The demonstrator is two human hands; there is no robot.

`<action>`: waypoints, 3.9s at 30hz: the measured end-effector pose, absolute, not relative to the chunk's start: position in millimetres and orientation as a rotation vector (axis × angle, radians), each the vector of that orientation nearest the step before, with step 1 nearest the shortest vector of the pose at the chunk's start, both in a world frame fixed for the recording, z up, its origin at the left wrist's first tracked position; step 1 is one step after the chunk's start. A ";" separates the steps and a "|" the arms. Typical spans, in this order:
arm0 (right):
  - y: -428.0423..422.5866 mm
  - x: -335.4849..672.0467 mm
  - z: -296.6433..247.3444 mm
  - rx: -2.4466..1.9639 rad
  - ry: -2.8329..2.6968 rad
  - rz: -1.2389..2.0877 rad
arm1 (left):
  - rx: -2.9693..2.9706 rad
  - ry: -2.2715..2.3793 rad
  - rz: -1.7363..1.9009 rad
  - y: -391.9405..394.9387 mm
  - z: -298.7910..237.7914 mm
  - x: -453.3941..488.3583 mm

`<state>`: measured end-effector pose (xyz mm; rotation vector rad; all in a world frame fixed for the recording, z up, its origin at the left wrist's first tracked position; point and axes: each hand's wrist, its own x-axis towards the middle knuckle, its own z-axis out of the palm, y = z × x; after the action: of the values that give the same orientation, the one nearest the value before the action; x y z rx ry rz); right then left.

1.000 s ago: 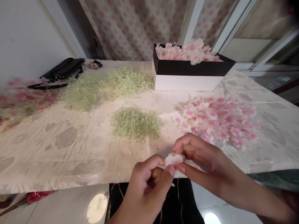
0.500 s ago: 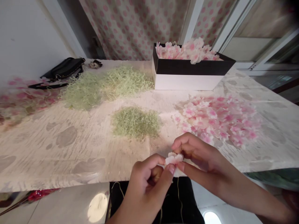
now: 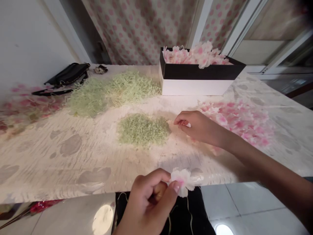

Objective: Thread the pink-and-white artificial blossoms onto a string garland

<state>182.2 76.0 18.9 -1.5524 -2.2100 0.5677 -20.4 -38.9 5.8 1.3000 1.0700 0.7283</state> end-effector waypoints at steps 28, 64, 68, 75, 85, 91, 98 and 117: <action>37.6 172.2 24.7 -1.296 -1.801 1.272 | 1.230 1.127 0.813 -35.4 4.3 -26.7; -30.0 163.2 26.5 -1.183 -1.859 1.367 | 1.927 0.973 0.821 -39.6 -3.4 -29.9; -28.4 165.0 23.7 -1.235 -1.865 1.413 | 2.009 1.000 0.769 -40.1 2.0 -31.9; -21.7 180.6 25.8 -1.057 -1.962 1.351 | 1.814 1.153 0.644 -40.0 4.9 -36.3; -39.2 166.6 -0.8 -0.805 -1.885 1.149 | 1.521 1.010 0.683 -43.4 -9.4 -33.5; -42.6 165.8 -12.4 -0.698 -1.890 1.032 | 1.345 0.928 0.785 -45.4 -14.0 -27.7; -45.9 168.1 -12.4 -0.721 -1.947 1.013 | 1.362 0.891 0.765 -44.3 -12.7 -29.0; -47.7 174.6 -13.1 -0.728 -1.929 1.075 | 1.422 0.886 0.661 -51.6 -17.6 -23.2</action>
<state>174.6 -47.7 -13.1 -0.7284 -1.9290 1.0754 -23.2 -51.6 -17.6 1.4216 0.8860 0.6607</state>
